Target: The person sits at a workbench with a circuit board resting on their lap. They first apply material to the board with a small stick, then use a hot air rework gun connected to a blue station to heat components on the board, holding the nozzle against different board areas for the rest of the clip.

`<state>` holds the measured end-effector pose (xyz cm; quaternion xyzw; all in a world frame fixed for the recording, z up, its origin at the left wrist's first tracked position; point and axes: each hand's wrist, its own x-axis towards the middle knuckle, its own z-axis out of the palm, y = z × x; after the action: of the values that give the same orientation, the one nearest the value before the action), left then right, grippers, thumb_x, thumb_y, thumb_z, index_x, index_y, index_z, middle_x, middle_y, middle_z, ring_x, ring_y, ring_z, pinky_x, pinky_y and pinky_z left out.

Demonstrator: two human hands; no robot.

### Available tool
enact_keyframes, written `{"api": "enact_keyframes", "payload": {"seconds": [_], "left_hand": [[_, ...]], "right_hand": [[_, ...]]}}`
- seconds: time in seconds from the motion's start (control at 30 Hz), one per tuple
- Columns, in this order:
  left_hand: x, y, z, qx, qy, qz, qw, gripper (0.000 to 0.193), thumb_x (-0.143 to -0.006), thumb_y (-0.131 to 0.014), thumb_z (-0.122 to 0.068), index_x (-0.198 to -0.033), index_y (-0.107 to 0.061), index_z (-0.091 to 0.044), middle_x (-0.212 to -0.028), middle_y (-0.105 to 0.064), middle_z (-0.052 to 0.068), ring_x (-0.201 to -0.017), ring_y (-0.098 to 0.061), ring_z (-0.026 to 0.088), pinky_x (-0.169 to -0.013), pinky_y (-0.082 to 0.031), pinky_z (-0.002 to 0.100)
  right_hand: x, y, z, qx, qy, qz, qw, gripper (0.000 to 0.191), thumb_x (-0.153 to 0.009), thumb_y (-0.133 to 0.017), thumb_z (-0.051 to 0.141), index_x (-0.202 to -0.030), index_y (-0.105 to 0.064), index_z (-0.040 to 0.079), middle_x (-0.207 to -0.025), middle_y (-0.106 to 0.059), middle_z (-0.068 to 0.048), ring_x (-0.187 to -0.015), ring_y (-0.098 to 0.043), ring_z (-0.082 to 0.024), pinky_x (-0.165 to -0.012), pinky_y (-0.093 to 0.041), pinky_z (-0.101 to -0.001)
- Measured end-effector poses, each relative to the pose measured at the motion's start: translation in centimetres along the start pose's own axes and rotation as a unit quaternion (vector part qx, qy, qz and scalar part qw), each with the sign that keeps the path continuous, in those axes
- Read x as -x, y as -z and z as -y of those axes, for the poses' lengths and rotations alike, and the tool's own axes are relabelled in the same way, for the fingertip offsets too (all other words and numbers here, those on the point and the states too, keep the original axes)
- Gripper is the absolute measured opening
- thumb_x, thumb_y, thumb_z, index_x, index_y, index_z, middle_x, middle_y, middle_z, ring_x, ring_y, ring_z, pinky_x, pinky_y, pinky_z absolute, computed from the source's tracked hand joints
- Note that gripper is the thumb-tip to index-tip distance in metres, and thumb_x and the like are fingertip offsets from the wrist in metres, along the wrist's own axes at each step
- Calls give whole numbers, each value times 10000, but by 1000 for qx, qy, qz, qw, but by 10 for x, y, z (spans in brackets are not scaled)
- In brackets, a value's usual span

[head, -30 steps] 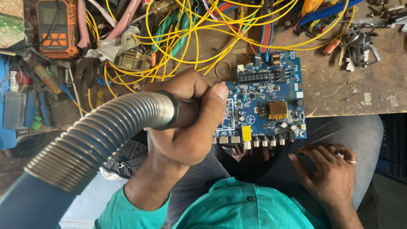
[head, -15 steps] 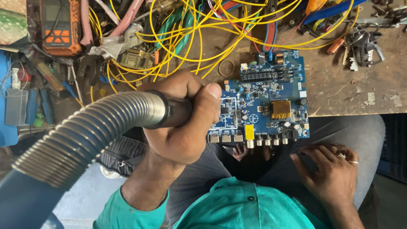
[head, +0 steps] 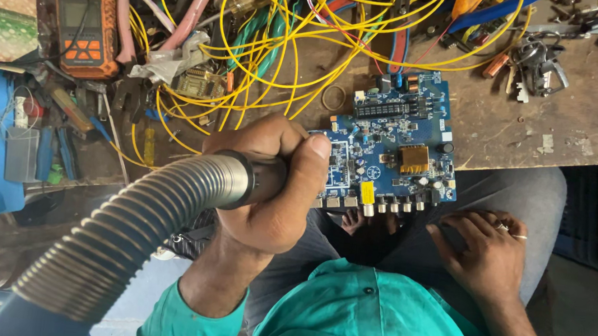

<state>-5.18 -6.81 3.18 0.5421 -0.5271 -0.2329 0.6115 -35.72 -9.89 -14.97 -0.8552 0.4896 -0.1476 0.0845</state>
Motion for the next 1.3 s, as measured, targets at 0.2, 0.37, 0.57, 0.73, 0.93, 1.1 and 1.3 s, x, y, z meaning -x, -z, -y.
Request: {"api": "enact_keyframes", "payload": {"seconds": [0.2,0.37,0.57,0.73,0.93,1.1,1.3], "left_hand": [[0,-3,0,0,14,3,1000,308,-1003,-681,29,-742,-524,-19,-606,-575,12,-528,-460,26,-478,-388,229],[-1,-6,-2,-8,7,13,1000,305,-1009,-678,29,-752,-520,-20,-620,-575,8,-529,-459,23,-481,-379,228],[-2,-7,0,12,1,14,1000,297,-1011,-675,27,-753,-536,-20,-603,-567,4,-518,-456,26,-471,-371,229],[-4,-8,0,-12,-1,15,1000,302,-1024,-682,16,-761,-538,-24,-590,-551,-3,-524,-454,26,-484,-371,229],[-2,-8,3,-22,12,11,1000,304,-1008,-685,-9,-743,-539,-24,-607,-547,-4,-509,-449,28,-475,-375,234],[-2,-7,-2,-12,-13,-4,1000,304,-1034,-671,-14,-758,-544,-16,-618,-585,33,-522,-501,65,-500,-407,240],[-2,12,-38,46,-31,-19,998,199,-1070,-580,-52,-883,-526,-6,-762,-664,124,-662,-661,167,-671,-577,320]], "right_hand": [[-2,0,1,-5,4,-3,1000,229,-824,-797,380,-885,-733,169,-933,-742,28,-935,-696,-211,-992,-412,-448],[-2,1,1,-5,4,-5,1000,223,-822,-799,374,-884,-734,169,-930,-743,33,-941,-697,-206,-998,-410,-449],[-1,0,0,-6,4,-13,1000,237,-819,-803,381,-892,-733,166,-936,-738,26,-946,-692,-214,-1001,-412,-445],[-1,-1,-1,-9,1,-3,1000,235,-820,-802,382,-886,-733,167,-930,-741,29,-934,-695,-211,-993,-406,-448],[-1,-1,-1,-2,0,-2,1000,237,-826,-801,386,-895,-735,169,-938,-742,30,-934,-697,-205,-1022,-408,-445],[-1,0,-1,-22,-2,1,1000,211,-835,-795,362,-907,-730,175,-961,-742,42,-956,-703,-201,-1008,-403,-437],[1,9,1,-96,32,-47,994,172,-829,-810,224,-944,-704,152,-1015,-726,14,-960,-690,-212,-972,-415,-407]]}}
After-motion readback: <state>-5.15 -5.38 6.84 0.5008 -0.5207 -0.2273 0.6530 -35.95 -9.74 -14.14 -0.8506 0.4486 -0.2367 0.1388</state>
